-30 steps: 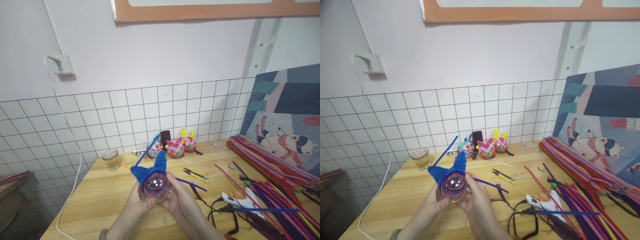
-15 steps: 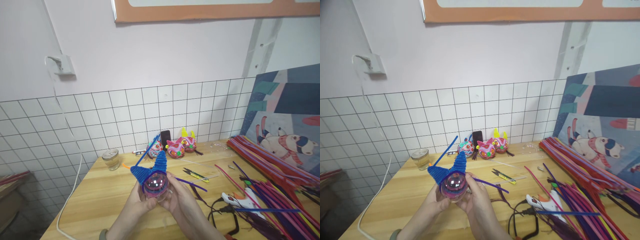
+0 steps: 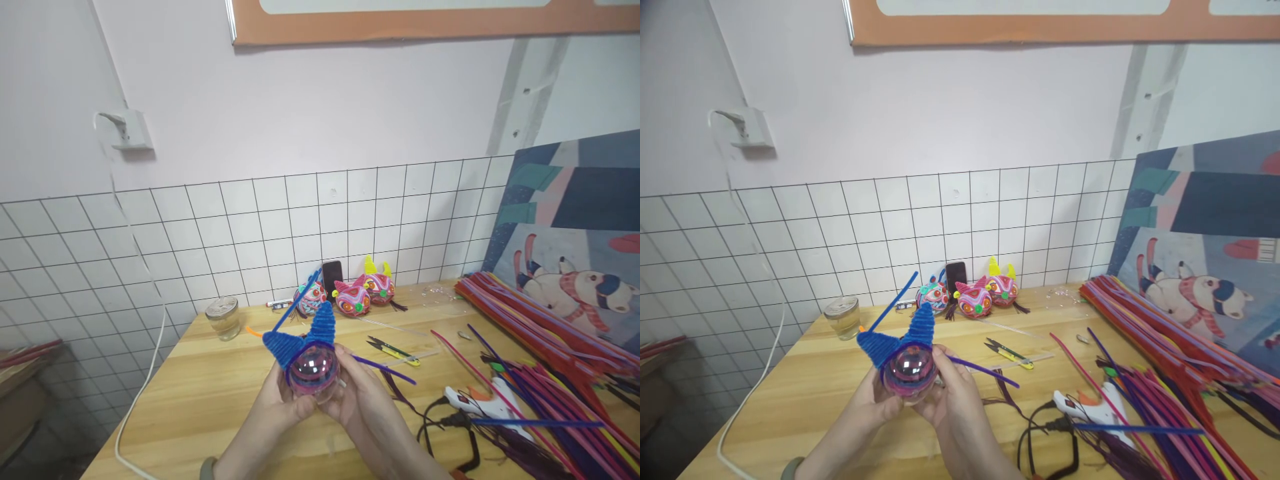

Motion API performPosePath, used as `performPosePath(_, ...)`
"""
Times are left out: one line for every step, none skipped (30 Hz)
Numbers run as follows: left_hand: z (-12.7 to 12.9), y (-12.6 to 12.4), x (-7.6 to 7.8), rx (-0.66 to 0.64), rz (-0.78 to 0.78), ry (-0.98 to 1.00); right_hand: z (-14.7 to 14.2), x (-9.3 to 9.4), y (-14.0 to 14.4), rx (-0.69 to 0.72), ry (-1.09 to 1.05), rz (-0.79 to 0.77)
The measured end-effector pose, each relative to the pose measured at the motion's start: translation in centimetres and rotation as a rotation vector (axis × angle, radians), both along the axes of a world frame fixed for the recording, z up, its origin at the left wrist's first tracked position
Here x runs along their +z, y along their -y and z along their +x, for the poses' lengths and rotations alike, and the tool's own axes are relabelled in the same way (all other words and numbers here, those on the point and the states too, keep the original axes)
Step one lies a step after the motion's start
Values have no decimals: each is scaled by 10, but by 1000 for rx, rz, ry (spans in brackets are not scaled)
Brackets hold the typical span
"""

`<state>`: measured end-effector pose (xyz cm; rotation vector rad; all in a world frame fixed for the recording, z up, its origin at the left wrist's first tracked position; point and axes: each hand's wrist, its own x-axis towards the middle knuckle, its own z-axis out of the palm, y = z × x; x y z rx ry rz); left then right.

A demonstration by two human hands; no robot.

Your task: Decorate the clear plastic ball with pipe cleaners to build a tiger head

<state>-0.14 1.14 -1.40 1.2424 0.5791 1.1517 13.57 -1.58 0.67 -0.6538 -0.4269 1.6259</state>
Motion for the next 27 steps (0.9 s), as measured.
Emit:
performPosePath(0,0,0,-5,-1,2,0,0,0,1,-7,-1)
performPosePath(0,0,0,-9,-3,4,0,-1,0,-1,-13,-5)
performPosePath(0,-1,0,-10,-5,8,0,-1,0,-3,-16,-9)
performPosePath(0,0,0,-13,-6,11,1,-2,1,-5,-18,-12)
performPosePath(0,0,0,-20,-4,13,1,-2,1,-7,-18,-12)
performPosePath(0,0,0,-27,-1,14,1,-2,1,-5,-14,-10)
performPosePath(0,0,1,-32,4,17,1,-2,1,-3,-7,-7)
performPosePath(0,1,1,-35,9,18,1,-1,1,1,-1,-3)
performPosePath(0,1,1,-36,14,18,1,-1,1,5,3,1)
performPosePath(0,1,1,-35,17,18,1,0,1,8,5,6)
performPosePath(0,1,1,-34,20,19,1,0,1,8,6,9)
performPosePath(0,0,1,-40,19,19,0,1,1,7,6,9)
performPosePath(0,0,1,-46,17,23,0,1,0,3,6,3)
performPosePath(1,0,1,-49,15,27,0,1,0,-3,6,-5)
performPosePath(1,0,1,-44,13,33,0,1,0,-7,5,-10)
performPosePath(1,0,2,-40,11,36,0,0,0,-6,4,-13)
performPosePath(1,0,2,-35,9,39,0,0,0,-4,2,-14)
performPosePath(1,1,3,-30,6,42,0,0,0,-1,-2,-11)
performPosePath(2,1,3,-30,3,45,0,0,0,2,-9,-8)
performPosePath(2,2,4,-35,-3,46,1,0,1,6,-17,-7)
performPosePath(2,2,4,-42,-7,49,1,1,1,7,-23,-9)
performPosePath(3,2,4,-42,-10,53,1,1,1,4,-26,-8)
performPosePath(3,2,4,-34,-13,58,1,1,1,-1,-27,-1)
performPosePath(3,1,4,-25,-15,66,1,1,1,-13,-22,9)
performPosePath(3,1,4,-17,-17,75,1,1,1,-36,-14,20)
performPosePath(3,0,4,-8,-21,89,1,1,1,-71,-2,30)
performPosePath(4,1,4,-1,-33,106,1,1,0,-112,16,40)
